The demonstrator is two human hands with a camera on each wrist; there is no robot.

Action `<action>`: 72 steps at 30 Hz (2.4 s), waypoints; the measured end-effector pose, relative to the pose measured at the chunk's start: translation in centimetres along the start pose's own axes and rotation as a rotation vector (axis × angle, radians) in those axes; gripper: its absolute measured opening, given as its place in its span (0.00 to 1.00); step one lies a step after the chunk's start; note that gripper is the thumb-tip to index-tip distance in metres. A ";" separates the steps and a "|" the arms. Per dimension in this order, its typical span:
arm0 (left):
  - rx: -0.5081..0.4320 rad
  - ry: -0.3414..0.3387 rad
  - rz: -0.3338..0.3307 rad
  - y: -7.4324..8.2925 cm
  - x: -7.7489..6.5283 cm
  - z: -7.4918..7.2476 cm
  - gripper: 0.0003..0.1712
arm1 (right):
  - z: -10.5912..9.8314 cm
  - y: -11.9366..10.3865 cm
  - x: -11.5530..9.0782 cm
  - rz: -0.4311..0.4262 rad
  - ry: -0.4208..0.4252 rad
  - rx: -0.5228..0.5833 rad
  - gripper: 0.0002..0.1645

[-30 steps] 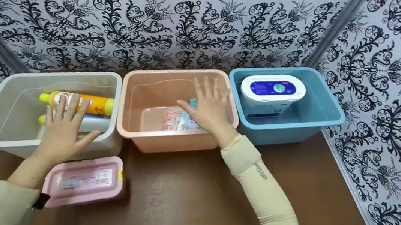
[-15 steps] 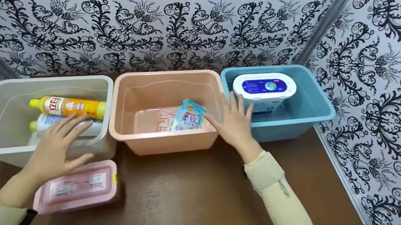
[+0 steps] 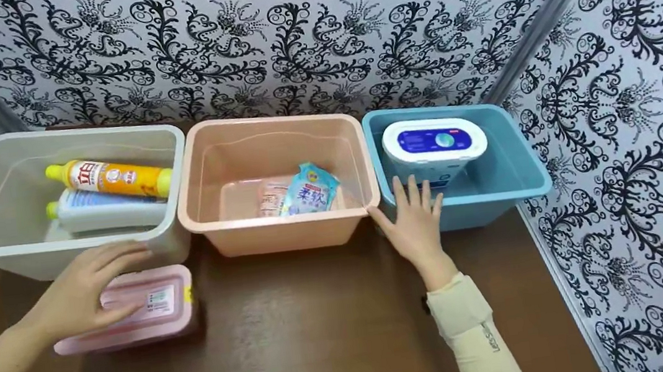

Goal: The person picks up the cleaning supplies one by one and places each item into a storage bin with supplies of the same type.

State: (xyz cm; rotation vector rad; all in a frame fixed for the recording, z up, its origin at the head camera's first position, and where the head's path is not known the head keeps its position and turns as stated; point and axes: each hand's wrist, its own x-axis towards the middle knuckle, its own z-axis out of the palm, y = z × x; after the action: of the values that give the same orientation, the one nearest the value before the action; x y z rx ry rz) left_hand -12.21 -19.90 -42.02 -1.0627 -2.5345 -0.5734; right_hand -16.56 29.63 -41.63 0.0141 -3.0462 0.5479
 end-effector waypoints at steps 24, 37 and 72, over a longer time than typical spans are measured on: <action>0.051 -0.278 -0.238 -3.2 -6.7 2.3 0.60 | 1.9 2.1 -0.6 -0.161 0.112 -0.044 0.46; 0.031 -0.344 -0.305 -3.5 -7.2 2.3 0.69 | 2.3 3.5 -1.5 -0.199 0.203 -0.038 0.46; -0.031 -0.288 -0.344 -2.2 -5.5 1.2 0.63 | 1.2 7.3 -2.9 -0.137 0.222 -0.012 0.47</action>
State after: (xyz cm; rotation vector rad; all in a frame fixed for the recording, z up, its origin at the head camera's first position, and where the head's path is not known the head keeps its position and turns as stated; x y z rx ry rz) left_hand -10.29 -24.02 -46.04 -0.7665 -3.0015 -0.5832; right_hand -13.82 36.08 -45.48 0.1494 -2.8067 0.4851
